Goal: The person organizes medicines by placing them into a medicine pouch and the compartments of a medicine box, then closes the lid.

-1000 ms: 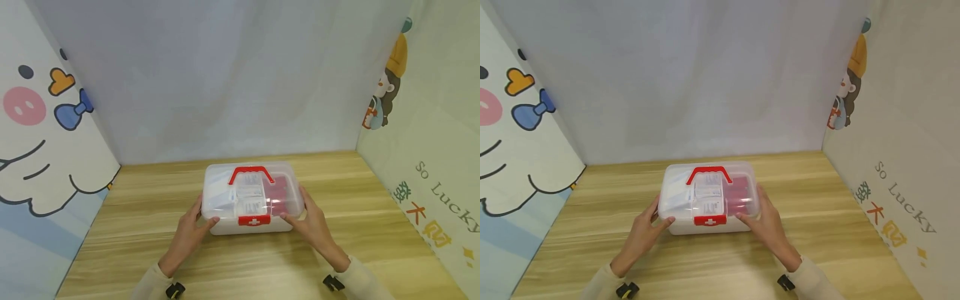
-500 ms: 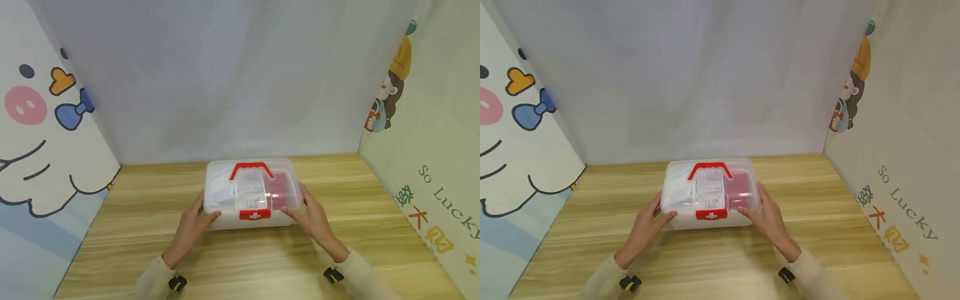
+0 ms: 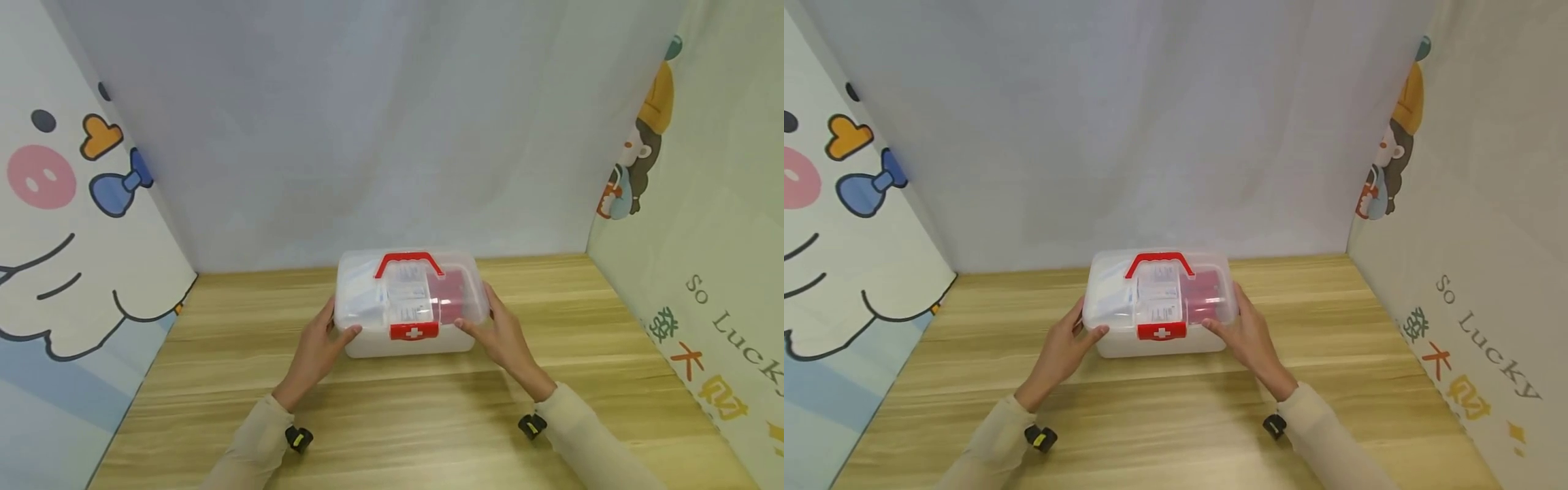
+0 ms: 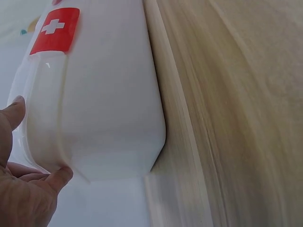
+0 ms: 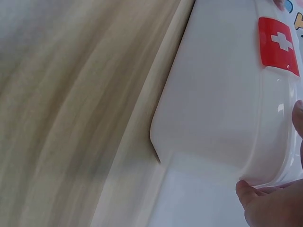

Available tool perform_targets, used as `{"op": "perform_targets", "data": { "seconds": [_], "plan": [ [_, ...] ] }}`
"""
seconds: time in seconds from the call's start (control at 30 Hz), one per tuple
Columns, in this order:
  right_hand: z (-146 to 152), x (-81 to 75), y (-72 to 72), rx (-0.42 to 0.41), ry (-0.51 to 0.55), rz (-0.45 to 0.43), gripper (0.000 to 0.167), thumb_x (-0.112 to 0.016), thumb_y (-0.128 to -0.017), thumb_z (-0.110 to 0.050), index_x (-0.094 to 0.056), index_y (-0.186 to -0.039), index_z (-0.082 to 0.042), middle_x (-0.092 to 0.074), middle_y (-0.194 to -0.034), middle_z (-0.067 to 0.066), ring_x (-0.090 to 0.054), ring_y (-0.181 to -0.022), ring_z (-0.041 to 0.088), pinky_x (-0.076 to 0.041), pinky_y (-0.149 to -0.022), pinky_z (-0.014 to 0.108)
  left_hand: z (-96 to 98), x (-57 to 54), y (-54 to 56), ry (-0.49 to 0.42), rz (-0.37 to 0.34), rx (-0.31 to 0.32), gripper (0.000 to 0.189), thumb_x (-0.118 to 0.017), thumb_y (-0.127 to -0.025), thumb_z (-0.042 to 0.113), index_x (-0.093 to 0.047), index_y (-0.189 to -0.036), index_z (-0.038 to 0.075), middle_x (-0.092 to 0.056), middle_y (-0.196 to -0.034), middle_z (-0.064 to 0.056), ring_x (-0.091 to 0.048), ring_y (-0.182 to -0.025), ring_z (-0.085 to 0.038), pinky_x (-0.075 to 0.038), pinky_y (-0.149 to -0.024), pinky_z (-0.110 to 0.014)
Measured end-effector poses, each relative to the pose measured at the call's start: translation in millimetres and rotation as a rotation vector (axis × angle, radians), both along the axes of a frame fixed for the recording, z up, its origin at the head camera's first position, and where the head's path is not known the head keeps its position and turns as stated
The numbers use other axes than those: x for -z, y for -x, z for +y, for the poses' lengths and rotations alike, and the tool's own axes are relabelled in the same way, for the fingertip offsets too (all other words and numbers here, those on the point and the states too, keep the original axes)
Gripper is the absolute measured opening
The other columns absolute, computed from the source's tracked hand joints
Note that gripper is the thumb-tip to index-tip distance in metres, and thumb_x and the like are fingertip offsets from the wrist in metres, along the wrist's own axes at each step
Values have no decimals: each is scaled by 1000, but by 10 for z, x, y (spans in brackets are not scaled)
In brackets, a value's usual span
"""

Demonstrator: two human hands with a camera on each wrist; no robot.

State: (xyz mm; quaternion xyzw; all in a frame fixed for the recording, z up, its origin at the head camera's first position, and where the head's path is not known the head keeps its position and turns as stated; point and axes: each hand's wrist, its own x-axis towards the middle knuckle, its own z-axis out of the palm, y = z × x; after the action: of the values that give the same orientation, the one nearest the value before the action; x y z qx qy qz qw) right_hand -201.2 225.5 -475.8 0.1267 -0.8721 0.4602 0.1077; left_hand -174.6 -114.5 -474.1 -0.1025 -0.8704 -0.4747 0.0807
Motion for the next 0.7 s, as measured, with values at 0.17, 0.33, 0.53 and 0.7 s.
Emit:
{"op": "perform_targets", "data": {
  "seconds": [0.17,0.33,0.53,0.7],
  "plan": [
    [4,-45,46,5,-14,-42,90,-78,-82,-39,-29,-154,-16,-59,-131,20,-62,-108,36,-56,-86,48,-7,-16,18,3,0,4,85,-67,-91,39,-22,-157,10,-32,-159,-12,-39,-143,-28,-40,-112,-42],
    [42,-110,44,31,-63,-98,96,-72,-85,-45,-18,-157,-12,-38,-152,25,-51,-126,44,-47,-99,60,33,-76,-13,104,49,-57,88,-61,-93,48,-17,-158,8,-22,-163,-15,-30,-147,-34,-32,-117,-53],
    [1,-267,-43,20,-220,141,87,-68,-86,-44,-28,-155,-9,-21,-162,18,-27,-145,46,-31,-109,69,184,-318,-89,325,230,-51,82,-60,-94,45,-19,-158,15,-13,-166,-11,-20,-151,-33,-27,-118,-57],
    [-107,-416,-193,-44,-415,371,72,-56,-93,-50,-38,-152,-12,-25,-162,14,-21,-150,39,-16,-116,69,330,-541,-270,577,372,37,76,-58,-93,49,-26,-157,22,-16,-166,-7,-17,-152,-38,-18,-118,-66]
  ]
}}
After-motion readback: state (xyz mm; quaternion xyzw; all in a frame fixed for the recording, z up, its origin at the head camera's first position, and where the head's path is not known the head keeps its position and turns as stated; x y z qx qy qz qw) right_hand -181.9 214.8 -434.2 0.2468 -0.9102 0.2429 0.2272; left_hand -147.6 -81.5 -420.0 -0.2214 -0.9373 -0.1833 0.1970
